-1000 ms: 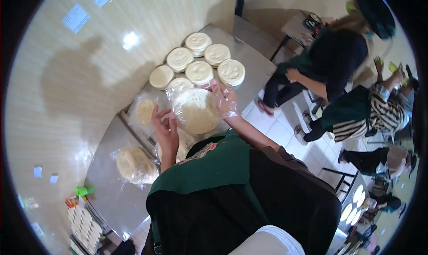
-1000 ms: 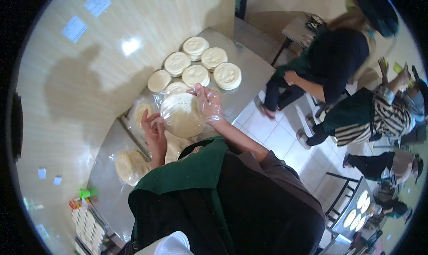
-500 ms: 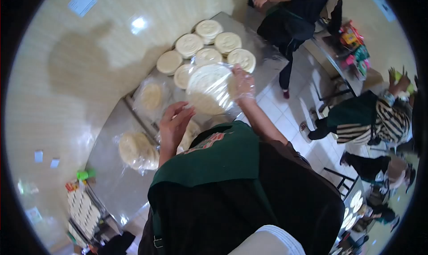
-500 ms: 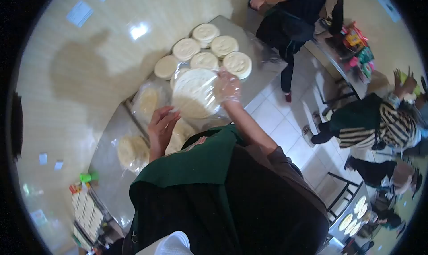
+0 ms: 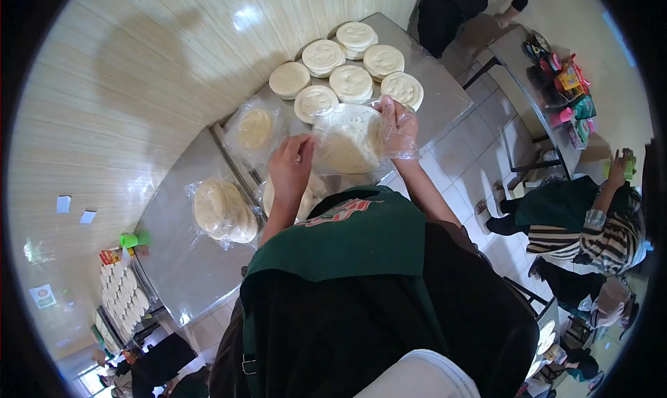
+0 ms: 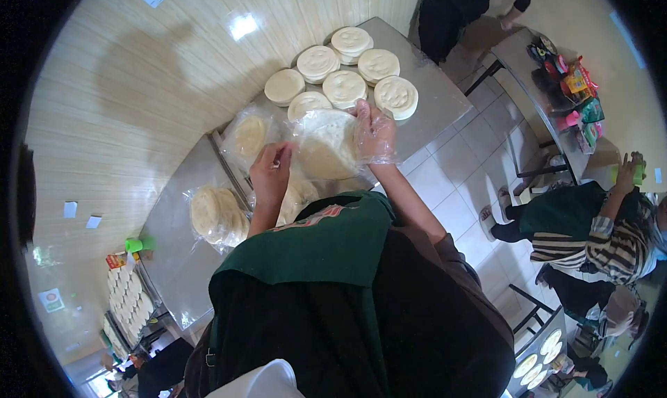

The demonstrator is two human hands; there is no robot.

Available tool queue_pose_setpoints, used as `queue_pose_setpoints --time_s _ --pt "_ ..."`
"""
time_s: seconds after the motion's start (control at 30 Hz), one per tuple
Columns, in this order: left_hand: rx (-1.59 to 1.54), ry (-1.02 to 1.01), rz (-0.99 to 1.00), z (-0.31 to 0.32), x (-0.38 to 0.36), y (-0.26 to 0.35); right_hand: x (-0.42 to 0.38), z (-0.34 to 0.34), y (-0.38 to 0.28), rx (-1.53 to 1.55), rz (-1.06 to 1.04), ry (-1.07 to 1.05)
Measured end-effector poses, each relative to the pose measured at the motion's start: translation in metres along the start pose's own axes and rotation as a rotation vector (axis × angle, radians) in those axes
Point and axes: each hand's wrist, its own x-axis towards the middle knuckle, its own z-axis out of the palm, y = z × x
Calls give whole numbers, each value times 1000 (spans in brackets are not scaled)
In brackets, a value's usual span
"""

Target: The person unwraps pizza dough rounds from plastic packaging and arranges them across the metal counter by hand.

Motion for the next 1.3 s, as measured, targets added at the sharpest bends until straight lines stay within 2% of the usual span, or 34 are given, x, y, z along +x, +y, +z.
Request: queue_pose_setpoints --time_s 0.03,0.1,0.13,0.2,0.23,0.27,0.33,0.37,0.43,0.5,0.53,0.6,0.67,0.73,0.77,0.8,0.87,0.97,1.07,1.17,1.27,1.3 --pt "-55 131 -4 3 1 -5 1 0 7 33 50 -3" --pt "-492 76 -303 1 -3 -6 5 0 36 96 148 -14" --pt "-711 49 -453 0 -7 -5 3 3 42 11 171 -32" --pt "-744 65 -509 4 -13 1 -4 10 55 -161 216 -66" --pt "-762 70 -536 8 -15 4 -5 14 69 -332 170 -116" --pt "-651 50 -494 12 -17 4 -8 14 83 -382 3 -65" --pt "-434 4 -410 21 -17 7 -24 14 64 -480 -332 40" --pt "-329 -51 -376 20 -17 11 -37 20 62 -125 -83 -192" --pt "-124 -174 -294 12 -13 30 -60 34 51 -76 -122 -454" --pt "-115 -202 -163 13 -16 35 -67 57 63 -357 -344 -515" --pt "-109 -211 -99 13 -18 38 -70 76 101 -317 -282 -541" --pt "-117 -345 -1 2 -19 51 -63 81 117 -102 -181 -637" --pt "-140 -431 118 -10 -18 51 -51 72 86 252 -101 -765" --pt "94 62 239 -18 -19 26 -45 61 57 83 -248 -750" --pt "51 187 130 -18 -21 12 -42 57 44 -2 -322 -739" --pt "-6 313 26 -18 -23 -2 -40 53 35 49 -335 -775" --pt "-436 303 -524 -20 -34 -21 -43 47 19 151 -356 -853" --pt "-934 86 -710 -34 -43 -32 -48 43 0 137 -334 -907" --pt "-853 172 -625 -34 -40 -18 -56 53 6 92 -209 -741" --pt "-827 165 -663 -27 -51 -28 -58 57 12 40 -39 -678" --pt "-757 61 -659 -34 -51 -25 -48 63 20 -49 -352 -696" --pt "-718 160 -634 -30 -52 -31 -49 65 17 -24 -308 -743"
